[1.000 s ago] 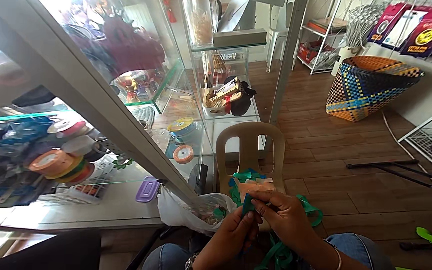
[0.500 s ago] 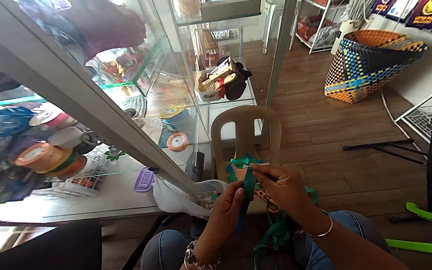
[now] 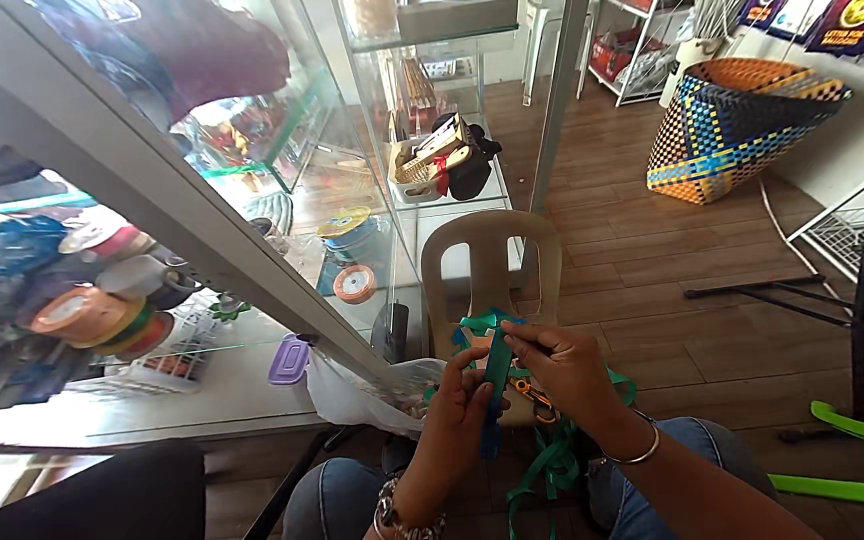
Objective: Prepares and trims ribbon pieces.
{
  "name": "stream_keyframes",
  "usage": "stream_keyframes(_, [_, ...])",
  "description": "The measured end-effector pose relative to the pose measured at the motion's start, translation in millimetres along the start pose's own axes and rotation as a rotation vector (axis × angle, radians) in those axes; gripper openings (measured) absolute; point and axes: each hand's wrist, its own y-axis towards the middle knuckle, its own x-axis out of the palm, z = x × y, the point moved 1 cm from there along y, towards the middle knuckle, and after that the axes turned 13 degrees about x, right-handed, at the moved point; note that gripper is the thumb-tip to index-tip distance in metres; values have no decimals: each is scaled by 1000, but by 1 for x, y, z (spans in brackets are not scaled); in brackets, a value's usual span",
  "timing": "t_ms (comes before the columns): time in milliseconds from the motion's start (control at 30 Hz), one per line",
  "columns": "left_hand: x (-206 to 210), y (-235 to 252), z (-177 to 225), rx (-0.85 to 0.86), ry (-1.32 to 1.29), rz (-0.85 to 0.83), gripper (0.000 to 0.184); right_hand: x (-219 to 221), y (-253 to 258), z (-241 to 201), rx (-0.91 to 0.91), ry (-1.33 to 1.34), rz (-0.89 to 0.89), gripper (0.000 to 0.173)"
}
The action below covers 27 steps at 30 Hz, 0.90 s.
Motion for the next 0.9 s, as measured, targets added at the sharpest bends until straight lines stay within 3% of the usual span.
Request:
stream_keyframes(167, [-3,-1,1,3,97,-49,21,0,0,1,-4,-2,1,21])
stream_keyframes(400, [-4,1,8,-123,67,-50,21,-1,3,1,18,51,-48,22])
stream_keyframes(500, [-10,2,9,-141,61,-45,22,-10,20,7,200,78,-193,47])
stream_keyframes(533, [-12,2,9,-138,61,-41,22,-13,27,14,275,6,-219,53])
stream_keyframes(600, [-17,2,12,-138,54,-28,22,-17,38,41,392,-300,-302,40])
stream_keyframes(733, [-25,0,17,-147,26,-17,21,-2,23,112,680,-978,-660,34])
stream_keyframes(800, [-29,-1,19,-143,10,-29,21,7,5,129,772,-1073,-677,39])
stream_keyframes(900, [-32,-3,22,-147,-11,-45,21,16,-15,150,762,-1115,-599,44])
